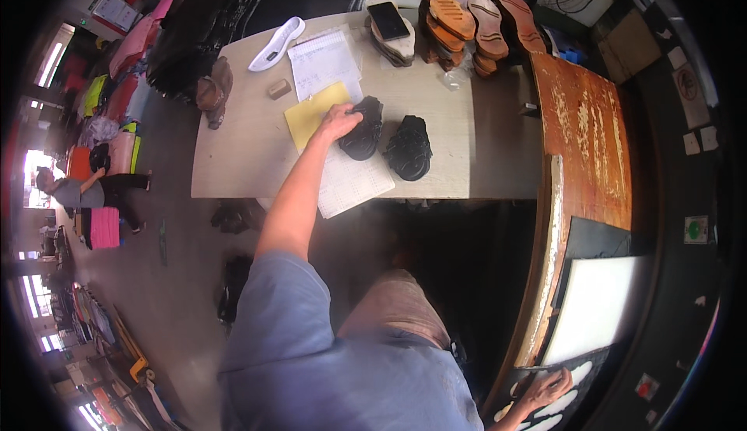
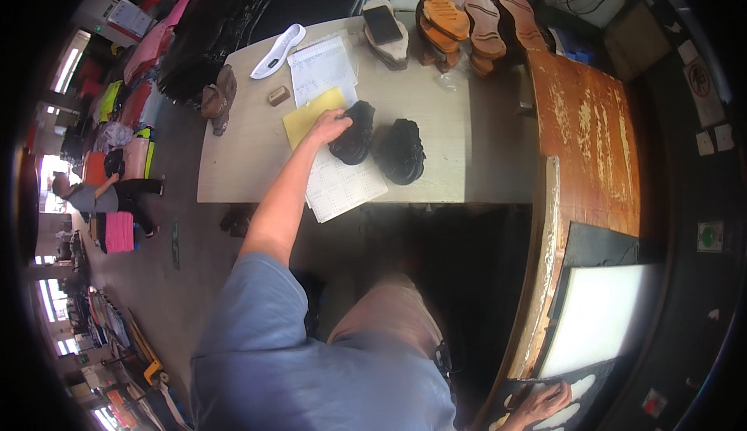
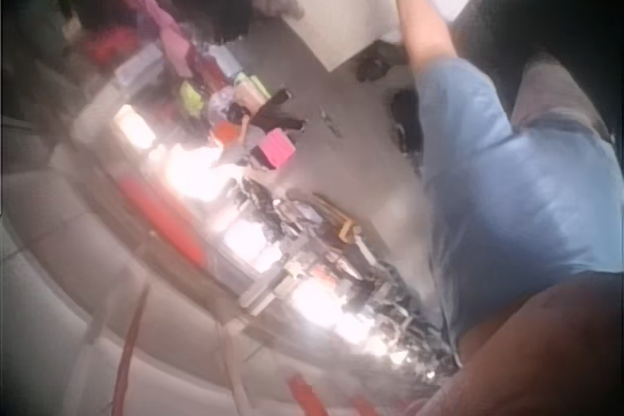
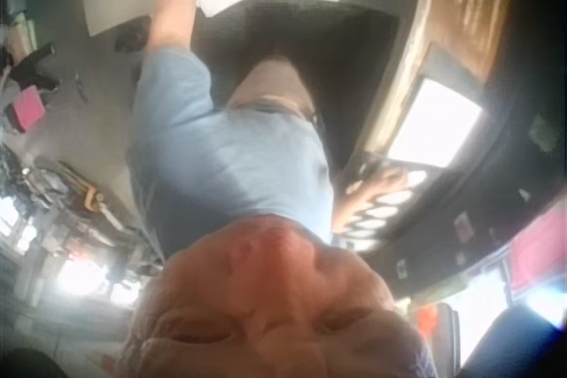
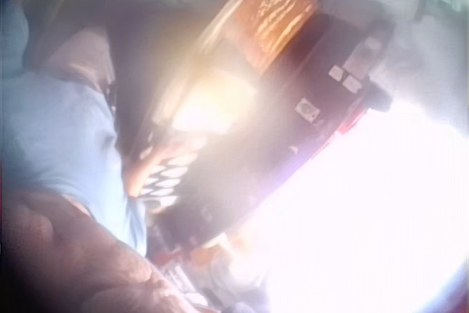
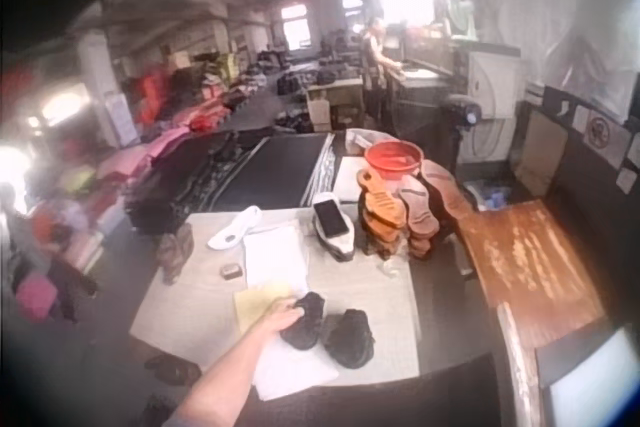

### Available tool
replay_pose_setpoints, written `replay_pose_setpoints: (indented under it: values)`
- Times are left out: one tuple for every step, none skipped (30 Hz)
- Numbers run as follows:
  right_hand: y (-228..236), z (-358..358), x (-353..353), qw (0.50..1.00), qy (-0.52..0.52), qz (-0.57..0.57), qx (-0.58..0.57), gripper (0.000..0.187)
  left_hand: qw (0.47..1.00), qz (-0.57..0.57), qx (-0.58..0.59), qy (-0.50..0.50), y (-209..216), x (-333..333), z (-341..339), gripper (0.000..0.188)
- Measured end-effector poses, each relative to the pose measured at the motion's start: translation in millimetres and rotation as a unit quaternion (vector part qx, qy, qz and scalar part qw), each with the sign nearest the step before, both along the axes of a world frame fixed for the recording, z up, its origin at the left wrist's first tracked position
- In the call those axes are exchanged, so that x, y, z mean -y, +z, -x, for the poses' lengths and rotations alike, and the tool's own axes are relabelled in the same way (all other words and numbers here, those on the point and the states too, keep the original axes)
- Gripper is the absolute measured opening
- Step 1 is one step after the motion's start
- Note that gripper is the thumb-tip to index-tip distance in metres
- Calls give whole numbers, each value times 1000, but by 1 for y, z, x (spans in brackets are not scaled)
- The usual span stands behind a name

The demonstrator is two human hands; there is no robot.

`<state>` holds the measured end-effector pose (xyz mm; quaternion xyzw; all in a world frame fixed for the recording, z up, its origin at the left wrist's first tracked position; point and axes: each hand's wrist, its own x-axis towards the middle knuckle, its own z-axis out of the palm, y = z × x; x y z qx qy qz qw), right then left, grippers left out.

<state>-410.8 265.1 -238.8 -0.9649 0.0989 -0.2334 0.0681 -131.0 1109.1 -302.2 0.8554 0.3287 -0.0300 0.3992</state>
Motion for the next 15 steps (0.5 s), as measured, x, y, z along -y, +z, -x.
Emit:
replay_pose_setpoints:
  values:
    - [0, -2, 2, 1000, -4, 1, 0, 17, 1000, 15, 18, -8, -3, -1, 1, 55]
    - [0, -3, 2, 1000, 6, 7, 3, 16, 999, 32, 37, -12, -7, -2, 2, 57]
    - [1, -3, 2, 1000, -8, 13, -13, 16, 997, 45, 56, -7, -10, -3, 3, 59]
    - [2, -3, 1, 1000, 13, 8, 4, 18, 998, 9, 56, -14, -12, -4, 3, 61]
    - [3, 0, -3, 1000, 14, 16, 2, 19, 998, -31, 56, -11, -12, -4, 4, 63]
    - [6, -1, -4, 1000, 16, 23, 2, 21, 996, -69, 49, 0, -12, -3, 5, 65]
    - [5, 7, -12, 946, -250, -165, -123, 25, 985, -167, 23, 27, -10, 3, 6, 68]
    - [10, 12, -15, 969, -76, -228, -62, 27, 976, -200, 52, 64, -7, 11, 8, 62]
    - [11, 12, -19, 971, 22, -237, -13, 30, 968, -211, 102, 87, -3, 22, 9, 53]
    - [13, 13, -22, 961, 122, -245, 35, 34, 958, -207, 169, 107, 2, 39, 11, 45]
    - [16, 12, -24, 994, 80, -68, -7, 39, 949, -177, 235, 114, 7, 61, 14, 42]
    - [18, 9, -25, 992, 35, 112, -41, 45, 945, -102, 287, 118, 12, 90, 16, 34]
    - [20, 7, -26, 991, 75, 114, -7, 47, 948, -141, 272, 84, 18, 118, 19, 24]
    - [20, 2, -27, 986, 114, 119, 25, 49, 921, -143, 351, 91, 21, 157, 23, 17]
    - [21, 0, -29, 985, 123, 111, 49, 48, 918, -98, 383, 44, 27, 189, 26, 18]
